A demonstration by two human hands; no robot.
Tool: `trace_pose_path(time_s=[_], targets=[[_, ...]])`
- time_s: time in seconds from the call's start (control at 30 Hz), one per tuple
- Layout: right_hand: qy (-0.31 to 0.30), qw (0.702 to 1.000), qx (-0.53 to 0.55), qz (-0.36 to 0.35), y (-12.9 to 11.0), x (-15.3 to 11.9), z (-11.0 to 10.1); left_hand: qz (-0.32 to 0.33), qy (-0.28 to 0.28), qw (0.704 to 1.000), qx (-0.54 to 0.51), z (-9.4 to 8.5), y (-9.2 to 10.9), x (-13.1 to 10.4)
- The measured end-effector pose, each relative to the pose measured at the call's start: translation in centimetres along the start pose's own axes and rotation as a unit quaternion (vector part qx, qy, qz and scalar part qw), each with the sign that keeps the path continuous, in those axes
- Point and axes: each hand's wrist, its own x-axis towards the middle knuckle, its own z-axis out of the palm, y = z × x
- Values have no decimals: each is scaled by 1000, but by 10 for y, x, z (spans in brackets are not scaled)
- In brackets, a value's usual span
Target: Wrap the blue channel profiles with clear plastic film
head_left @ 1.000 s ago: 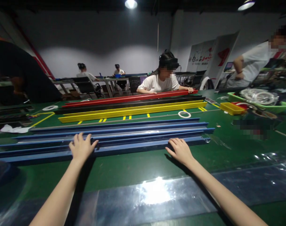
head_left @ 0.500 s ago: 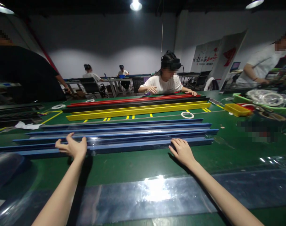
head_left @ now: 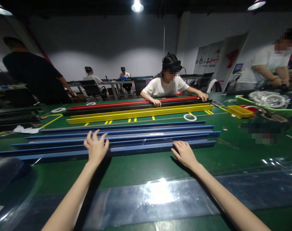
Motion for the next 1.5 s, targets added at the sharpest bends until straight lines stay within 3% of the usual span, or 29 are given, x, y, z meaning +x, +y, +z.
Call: trace_pose_path(time_s=[0.13, 0.3, 0.47, 0.77, 1.07, 1.2, 1.5], targets=[[1, 1000, 7, -2, -3, -1, 2, 135, -51, 987, -70, 6, 50, -12], [1, 1000, 3, -23, -6, -5, 8, 285, -92, 940, -165, 5, 125, -41], [-26, 999, -23, -40, -5, -10, 12, 353, -92, 916, -164, 15, 166, -59], [-60, 995, -35, -71, 2, -14, 5, 352, -46, 922, -156, 32, 166, -69], [-63, 988, -106, 90, 48, -25, -26, 279, -15, 947, -161, 34, 162, -77], [-80, 979, -124, 138, 64, -43, -22, 250, -18, 955, -159, 35, 162, -78], [-64, 992, -30, 105, 79, -53, -15, 238, -9, 961, -142, 39, 162, -79]])
